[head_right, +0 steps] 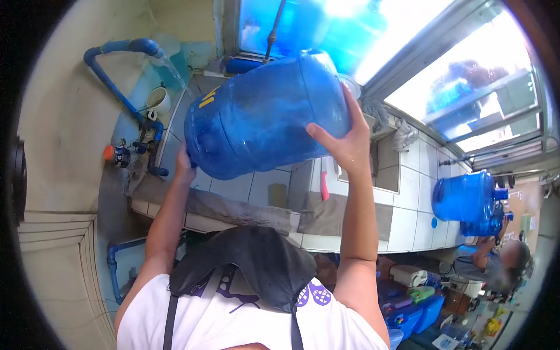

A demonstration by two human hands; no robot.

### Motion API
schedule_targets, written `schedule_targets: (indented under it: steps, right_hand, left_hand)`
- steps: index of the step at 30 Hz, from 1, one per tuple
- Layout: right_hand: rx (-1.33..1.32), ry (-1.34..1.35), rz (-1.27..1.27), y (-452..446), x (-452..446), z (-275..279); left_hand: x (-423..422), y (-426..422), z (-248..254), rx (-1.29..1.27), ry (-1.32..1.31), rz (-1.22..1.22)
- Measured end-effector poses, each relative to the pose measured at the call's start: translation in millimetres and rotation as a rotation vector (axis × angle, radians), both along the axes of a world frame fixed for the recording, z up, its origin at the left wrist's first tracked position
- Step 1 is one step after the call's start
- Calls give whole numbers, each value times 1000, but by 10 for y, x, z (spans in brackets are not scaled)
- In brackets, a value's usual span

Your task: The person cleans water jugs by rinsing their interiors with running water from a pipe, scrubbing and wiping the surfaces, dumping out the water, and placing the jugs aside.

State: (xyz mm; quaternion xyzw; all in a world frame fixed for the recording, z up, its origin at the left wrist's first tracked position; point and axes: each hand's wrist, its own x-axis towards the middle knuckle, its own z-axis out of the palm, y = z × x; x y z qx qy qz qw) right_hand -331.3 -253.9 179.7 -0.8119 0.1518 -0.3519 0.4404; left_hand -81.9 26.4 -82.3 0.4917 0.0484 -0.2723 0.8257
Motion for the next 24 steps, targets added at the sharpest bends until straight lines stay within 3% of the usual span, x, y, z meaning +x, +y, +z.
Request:
schedule_targets:
  steps: [3, 5, 8, 14, 20, 22, 24]
  right_hand:
    - [-201, 65, 25, 150, 33, 525]
    - [-281, 113, 47, 239, 83, 809]
    - [-503, 143, 68, 311, 120, 1076]
    - [-898, 134, 155, 464, 123, 1501]
    - [-1044, 161, 185, 588, 70, 1821]
    - [-1053, 149, 216, 601, 48, 1908]
    - [-1070, 189, 222, 757, 51, 2013]
  left_hand:
    - [-182, -312, 28, -117, 20, -140]
    - [-137, -581, -384, -232, -68, -235]
    - [-239, -807, -181, -370, -150, -373]
    - [-243, -1157, -230, -420, -191, -625]
    - [-343, -1532, 232, -480, -217, -883]
    - [-430, -1529, 768, -523, -165, -850]
    - [-441, -1548, 932, -564, -111, -818]
